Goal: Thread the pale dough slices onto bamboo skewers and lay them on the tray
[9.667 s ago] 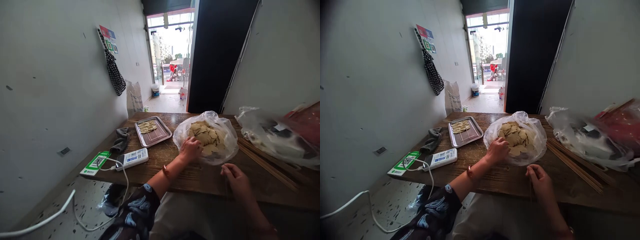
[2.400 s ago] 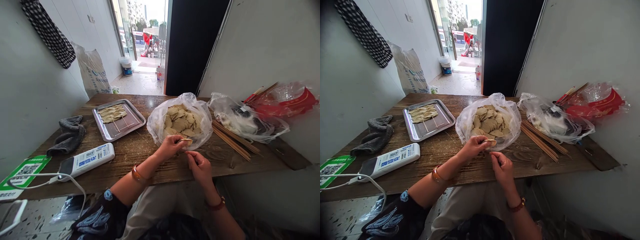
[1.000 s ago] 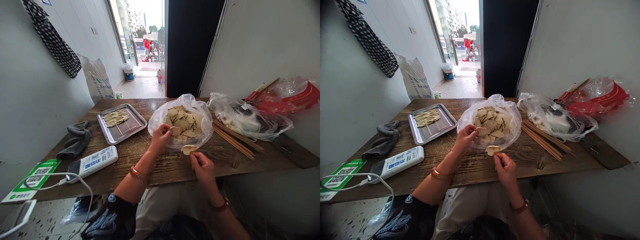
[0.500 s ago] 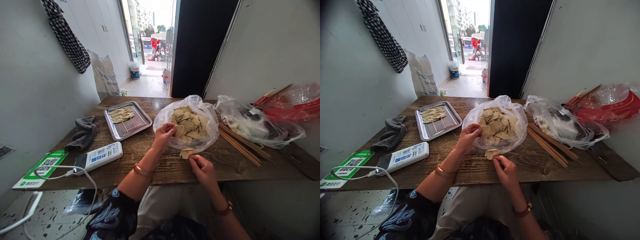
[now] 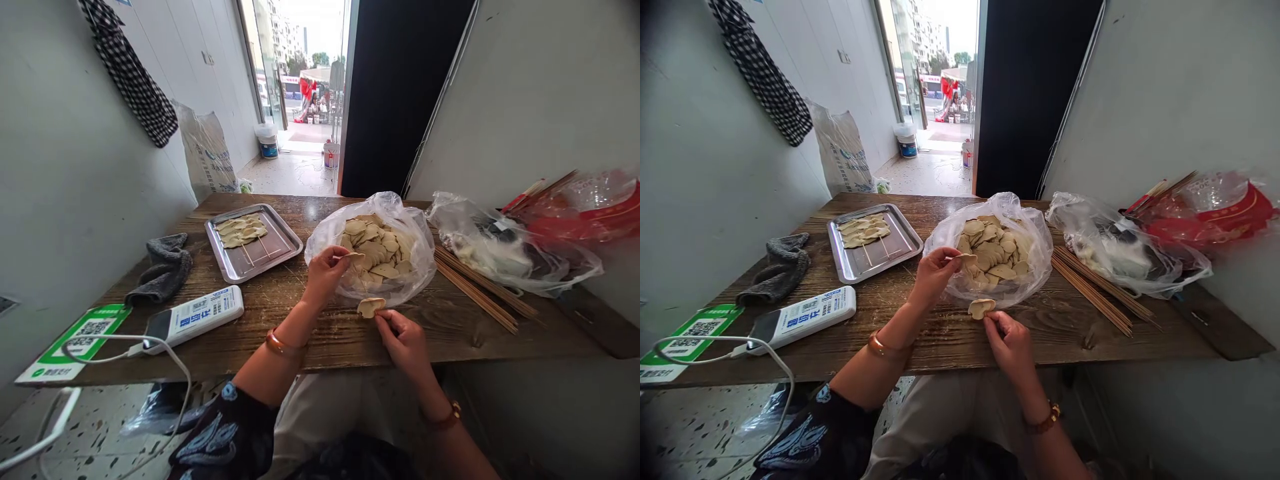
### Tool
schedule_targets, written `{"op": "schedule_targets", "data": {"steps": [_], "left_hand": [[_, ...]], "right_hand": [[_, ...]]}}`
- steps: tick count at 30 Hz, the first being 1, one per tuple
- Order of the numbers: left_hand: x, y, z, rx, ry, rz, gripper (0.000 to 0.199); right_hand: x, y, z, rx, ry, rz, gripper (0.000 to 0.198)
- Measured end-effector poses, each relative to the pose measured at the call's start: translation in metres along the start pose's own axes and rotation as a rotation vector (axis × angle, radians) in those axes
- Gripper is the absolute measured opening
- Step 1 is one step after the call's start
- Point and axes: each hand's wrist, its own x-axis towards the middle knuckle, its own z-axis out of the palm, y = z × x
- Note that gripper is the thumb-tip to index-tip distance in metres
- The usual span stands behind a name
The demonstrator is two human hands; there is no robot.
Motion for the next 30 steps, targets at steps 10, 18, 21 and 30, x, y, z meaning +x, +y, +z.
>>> {"op": "schedule_targets", "data": {"steps": [10, 18, 21, 30], "left_hand": [[-0.0014, 0.0048, 0.0013, 0.088, 0.021, 0.011, 0.024], [-0.0053, 0.0078, 0.0064, 0.210, -0.048, 0.066, 0.018], [-0.0058, 0.0070, 0.0070, 0.144, -0.050, 0.007, 0.018], [-0.0006, 0.0016, 0.0008, -0.197, -0.017, -0.198, 0.028]], "right_hand": [[0.0004, 0.0000, 0.0006, 0.015, 0.000, 0.004, 0.028], [0.0011, 0.0008, 0.0014, 0.038, -0.015, 0.005, 0.028], [0.0005, 0.0019, 0.0015, 0.035, -0.007, -0.004, 0.028], [-0.0027, 0.0023, 0.0000, 0.005, 0.014, -0.059, 0.025]]}}
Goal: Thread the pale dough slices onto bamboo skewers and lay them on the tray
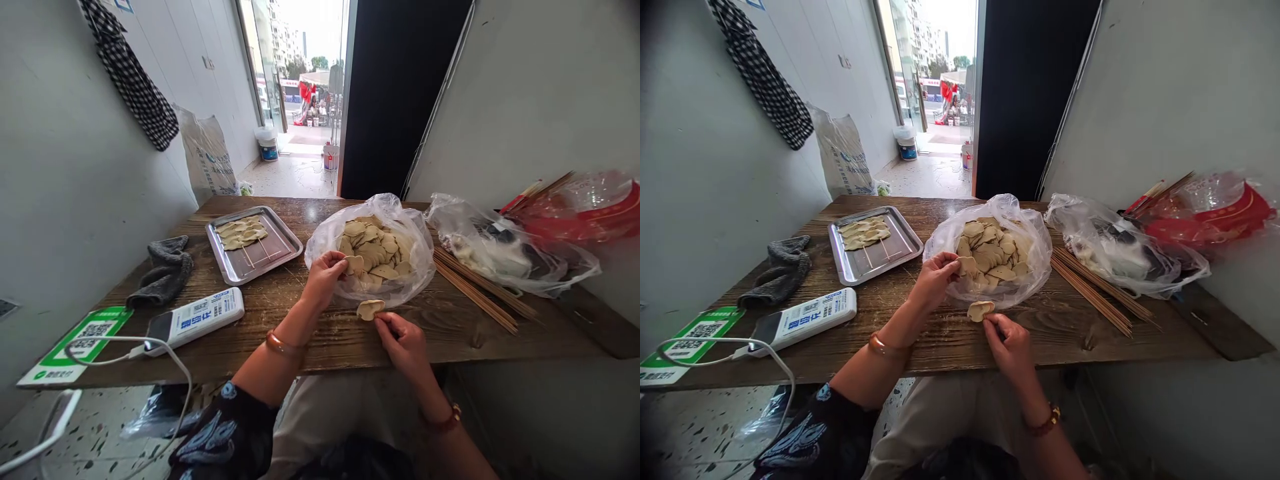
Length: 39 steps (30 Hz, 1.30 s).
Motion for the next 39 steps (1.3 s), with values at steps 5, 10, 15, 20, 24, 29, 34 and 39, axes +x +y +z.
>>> {"op": "schedule_targets", "data": {"steps": [5, 10, 15, 20, 24, 29, 34, 39], "left_hand": [[-0.0004, 0.0022, -0.0009, -0.115, -0.030, -0.090, 0.035], [-0.0014, 0.0037, -0.0010, -0.238, -0.041, -0.191, 0.040], [-0.0039, 0.0007, 0.0020, -0.232, -0.074, -0.229, 0.041], [-0.0059, -0.0019, 0.0052, -0.145, -0.090, -0.149, 0.042], [-0.0070, 0.0001, 0.0066, -0.063, -0.057, -0.053, 0.037], [-0.0079, 0.0022, 0.0082, 0.070, -0.064, 0.066, 0.025], [-0.0057, -0.0020, 0.0080, 0.228, -0.062, 0.170, 0.020], [-0.0060, -0.0057, 0.0083, 0.325, -0.109, 0.197, 0.014]], "right_hand": [[-0.0013, -0.0002, -0.0011, 0.003, -0.002, -0.002, 0.026], [-0.0026, 0.0010, -0.0007, 0.010, 0.010, -0.004, 0.027], [-0.0029, 0.0030, 0.0001, -0.007, 0.015, 0.008, 0.028], [-0.0018, 0.0010, -0.0010, -0.017, 0.008, 0.032, 0.031], [-0.0007, -0.0020, -0.0023, -0.028, -0.005, 0.054, 0.031], [-0.0002, -0.0020, -0.0020, 0.002, -0.005, 0.081, 0.031], [0.0012, -0.0024, -0.0023, 0.028, 0.004, 0.086, 0.030], [0.0026, -0.0059, -0.0031, 0.050, 0.024, 0.102, 0.030]]}}
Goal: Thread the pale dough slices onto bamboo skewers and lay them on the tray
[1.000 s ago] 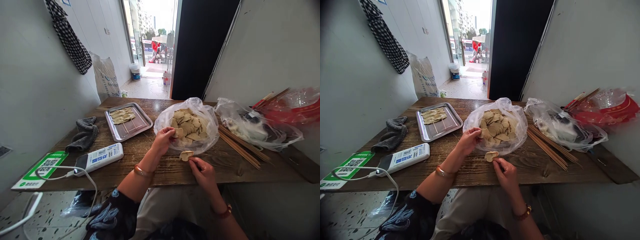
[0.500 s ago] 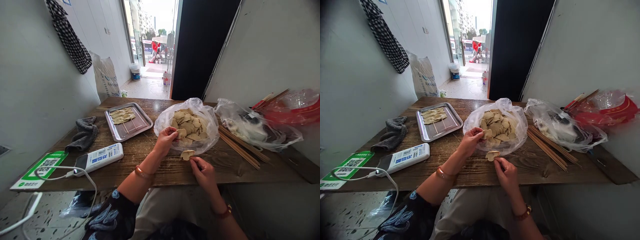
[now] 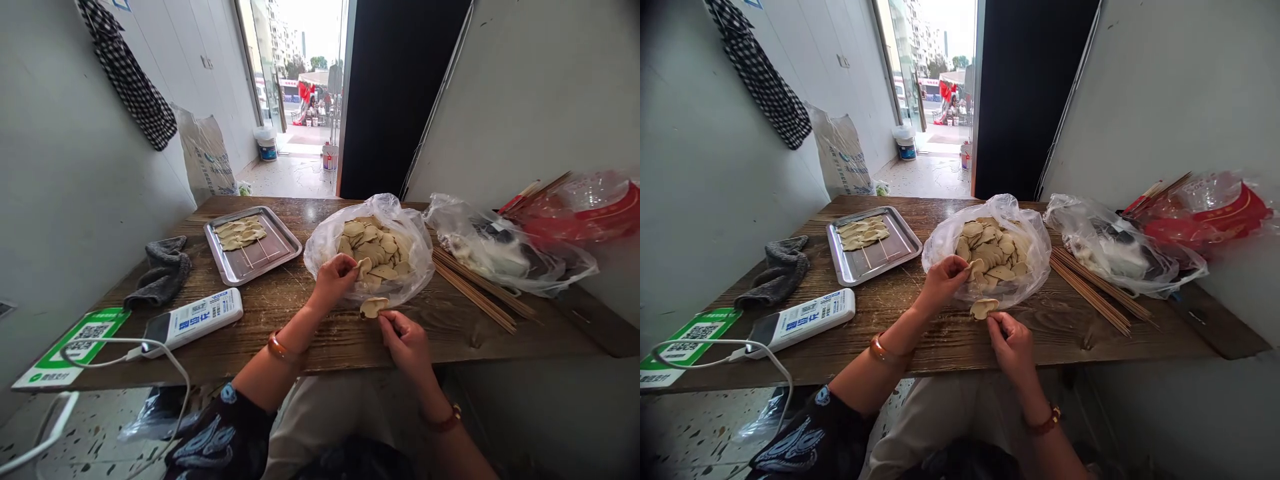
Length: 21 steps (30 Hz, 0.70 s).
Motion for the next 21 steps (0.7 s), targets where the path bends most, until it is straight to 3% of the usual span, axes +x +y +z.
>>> {"op": "schedule_targets", "data": {"steps": [4, 7, 12, 18, 21], "left_hand": [[-0.004, 0.002, 0.003, 0.068, -0.113, -0.007, 0.014], [-0.006, 0.006, 0.006, 0.001, -0.213, -0.048, 0.019], [-0.009, 0.012, 0.006, -0.238, -0.166, -0.177, 0.036], [-0.015, 0.014, 0.010, -0.433, -0.313, -0.345, 0.045], [-0.015, 0.012, 0.011, -0.483, -0.275, -0.367, 0.043]], "right_hand": [[0.001, 0.000, 0.000, 0.025, 0.026, 0.022, 0.028], [0.001, 0.001, -0.001, 0.061, 0.045, 0.060, 0.028], [0.000, 0.002, -0.002, 0.135, 0.033, 0.109, 0.028], [0.000, 0.000, -0.003, 0.155, 0.017, 0.101, 0.026], [0.000, -0.001, -0.003, 0.151, -0.010, 0.076, 0.026]]}}
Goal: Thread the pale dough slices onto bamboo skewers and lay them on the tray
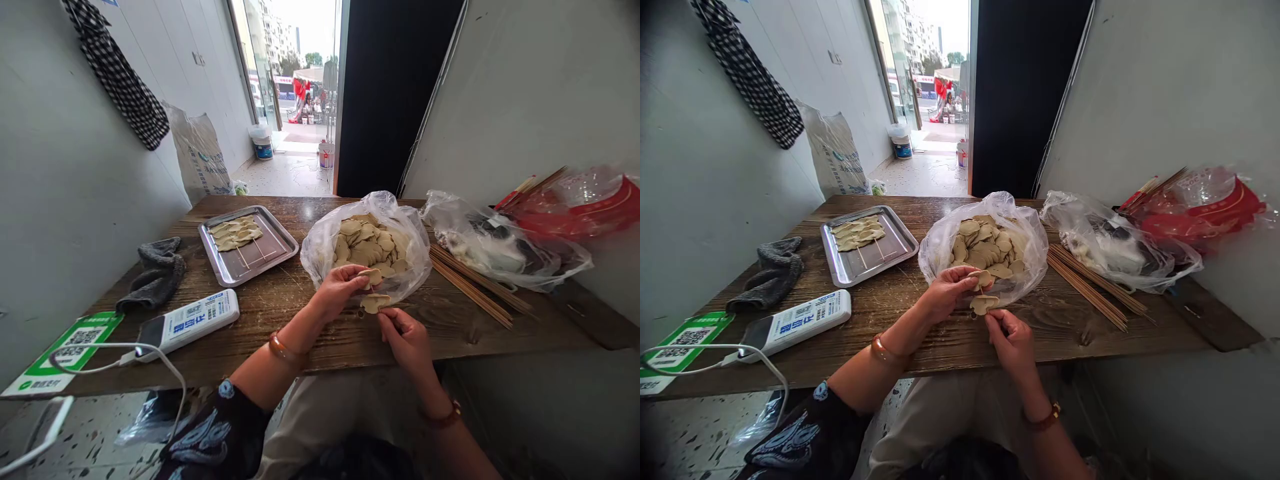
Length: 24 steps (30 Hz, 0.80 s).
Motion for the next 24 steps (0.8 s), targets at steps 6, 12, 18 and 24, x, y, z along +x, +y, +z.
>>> {"op": "schedule_targets", "data": {"steps": [6, 12, 18, 24], "left_hand": [[0.0030, 0.0024, -0.0049, -0.044, 0.091, 0.063, 0.042], [0.0043, -0.0051, -0.0055, 0.058, 0.019, 0.060, 0.037], [0.0042, -0.0071, -0.0025, 0.073, 0.059, 0.005, 0.036], [0.0010, -0.0041, 0.0007, 0.103, 0.036, -0.025, 0.040]], "right_hand": [[0.0006, 0.0004, 0.0015, -0.051, -0.004, -0.010, 0.028], [0.0000, 0.0041, 0.0009, -0.081, 0.015, -0.026, 0.028], [-0.0004, 0.0029, 0.0012, -0.079, 0.039, -0.005, 0.030], [-0.0003, -0.0033, 0.0001, -0.078, 0.054, 0.025, 0.029]]}}
